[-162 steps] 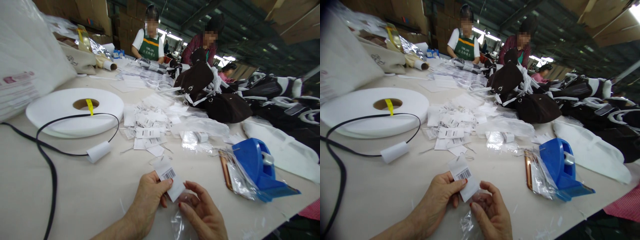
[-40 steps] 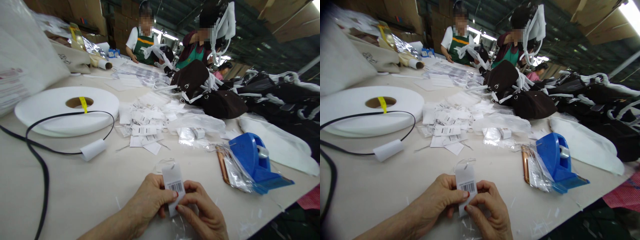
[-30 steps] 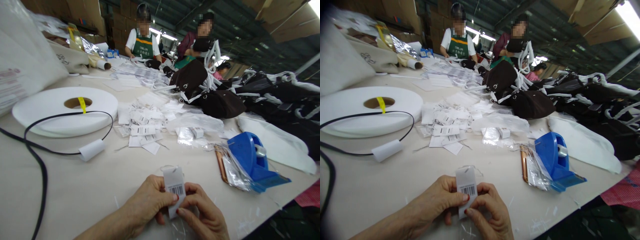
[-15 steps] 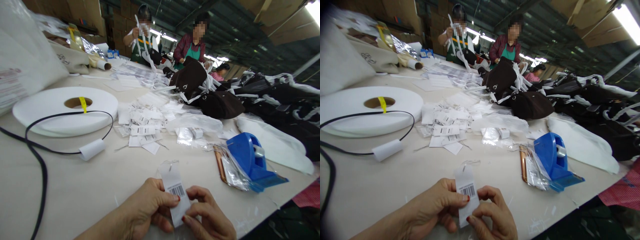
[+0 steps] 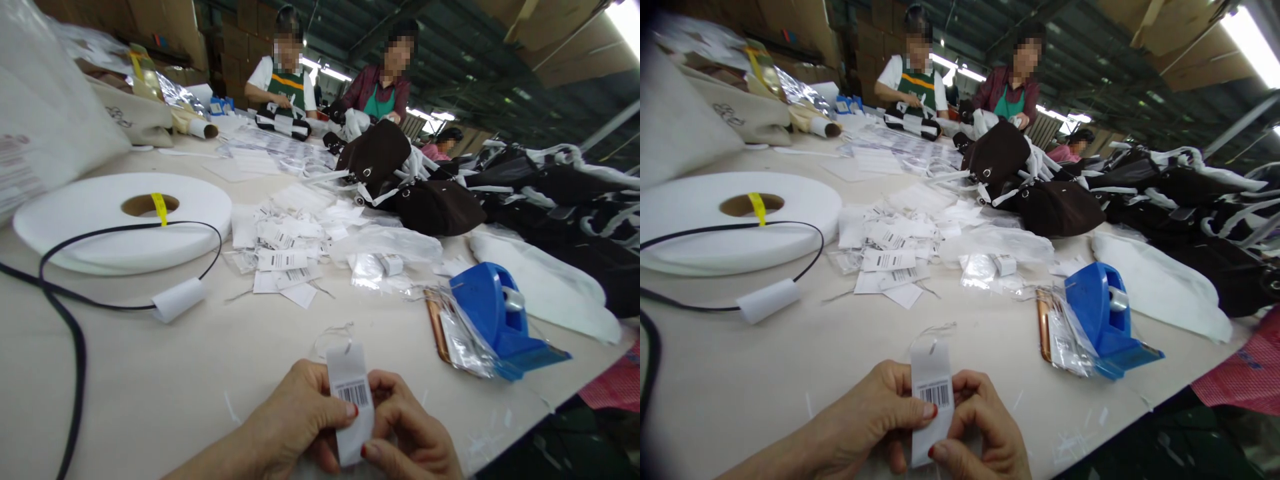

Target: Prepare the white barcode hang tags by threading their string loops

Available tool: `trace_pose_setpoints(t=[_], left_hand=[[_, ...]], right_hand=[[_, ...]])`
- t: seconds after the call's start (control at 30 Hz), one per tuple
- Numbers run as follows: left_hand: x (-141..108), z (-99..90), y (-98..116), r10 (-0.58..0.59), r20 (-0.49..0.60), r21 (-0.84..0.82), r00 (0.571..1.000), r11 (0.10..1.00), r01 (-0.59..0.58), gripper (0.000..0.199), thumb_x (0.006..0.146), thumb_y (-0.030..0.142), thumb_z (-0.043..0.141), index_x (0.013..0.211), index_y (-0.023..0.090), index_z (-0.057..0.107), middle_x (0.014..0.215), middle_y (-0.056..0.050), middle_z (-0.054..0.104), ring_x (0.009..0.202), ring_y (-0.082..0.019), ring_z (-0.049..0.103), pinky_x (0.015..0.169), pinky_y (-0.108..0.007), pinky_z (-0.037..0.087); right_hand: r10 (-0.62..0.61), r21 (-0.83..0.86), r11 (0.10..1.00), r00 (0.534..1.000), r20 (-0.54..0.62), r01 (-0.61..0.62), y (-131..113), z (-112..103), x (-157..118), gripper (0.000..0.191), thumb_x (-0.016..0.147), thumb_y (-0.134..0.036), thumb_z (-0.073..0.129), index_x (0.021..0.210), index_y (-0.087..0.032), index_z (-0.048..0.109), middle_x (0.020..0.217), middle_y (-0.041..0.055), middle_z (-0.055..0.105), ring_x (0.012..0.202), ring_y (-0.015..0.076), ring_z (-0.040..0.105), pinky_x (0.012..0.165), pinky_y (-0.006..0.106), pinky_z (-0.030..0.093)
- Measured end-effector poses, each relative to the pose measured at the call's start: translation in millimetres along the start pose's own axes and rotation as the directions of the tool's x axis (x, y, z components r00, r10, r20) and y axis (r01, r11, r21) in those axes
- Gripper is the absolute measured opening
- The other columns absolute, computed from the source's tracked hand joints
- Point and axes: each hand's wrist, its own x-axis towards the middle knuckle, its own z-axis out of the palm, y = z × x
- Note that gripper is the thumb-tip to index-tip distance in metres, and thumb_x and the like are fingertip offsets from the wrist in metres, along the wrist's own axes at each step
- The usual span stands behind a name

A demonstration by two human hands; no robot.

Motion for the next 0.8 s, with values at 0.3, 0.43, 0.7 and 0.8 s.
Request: trace_pose_setpoints(t=[0.3, 0.43, 0.7, 0.8], left_hand=[[3, -3.9, -4, 0.062, -0.006, 0.041, 0.998, 0.997, -0.061, 0.016, 0.055, 0.022, 0.059, 0.062, 0.009, 0.063, 0.051, -0.001, 0.055, 0.041, -0.007, 0.044, 0.035, -0.016, 0.033], [2, -4.5, -4, 0.051, 0.008, -0.009, 0.999, 0.999, -0.051, 0.02, 0.053, 0.023, 0.061, 0.066, 0.007, 0.064, 0.055, -0.004, 0.059, 0.044, -0.009, 0.048, 0.035, -0.016, 0.034], [2, -4.6, 2, 0.036, -0.01, -0.018, 0.999, 0.999, -0.036, 0.022, 0.05, 0.025, 0.064, 0.062, 0.007, 0.064, 0.054, -0.005, 0.06, 0.043, -0.009, 0.049, 0.035, -0.016, 0.033], [1, -5.7, 1, 0.049, 0.024, -0.019, 0.998, 0.999, -0.049, 0.02, 0.053, 0.024, 0.064, 0.062, 0.007, 0.065, 0.053, -0.004, 0.06, 0.042, -0.008, 0.048, 0.036, -0.016, 0.033]], right_hand=[[0.17, 0.018, 0.984, 0.969, 0.177, -0.176, -5, -15, 5, 0.019, 0.065, -0.029, 0.073, 0.062, -0.019, 0.057, 0.094, 0.0042, 0.055, 0.085, 0.0203, 0.053, 0.072, 0.03, 0.041], [0.207, 0.015, 0.977, 0.959, 0.194, -0.213, -12, -15, 8, 0.022, 0.064, -0.03, 0.074, 0.06, -0.019, 0.056, 0.087, 0.0031, 0.055, 0.08, 0.0187, 0.052, 0.069, 0.029, 0.04], [0.207, 0.06, 0.974, 0.962, 0.177, -0.22, -8, -18, 7, 0.015, 0.068, -0.026, 0.071, 0.065, -0.018, 0.058, 0.077, 0.0018, 0.056, 0.071, 0.015, 0.051, 0.063, 0.026, 0.039], [0.205, 0.093, 0.97, 0.963, 0.178, -0.224, -6, -19, 6, 0.014, 0.071, -0.028, 0.067, 0.066, -0.017, 0.06, 0.076, 0.0024, 0.056, 0.071, 0.0152, 0.051, 0.064, 0.026, 0.039]])
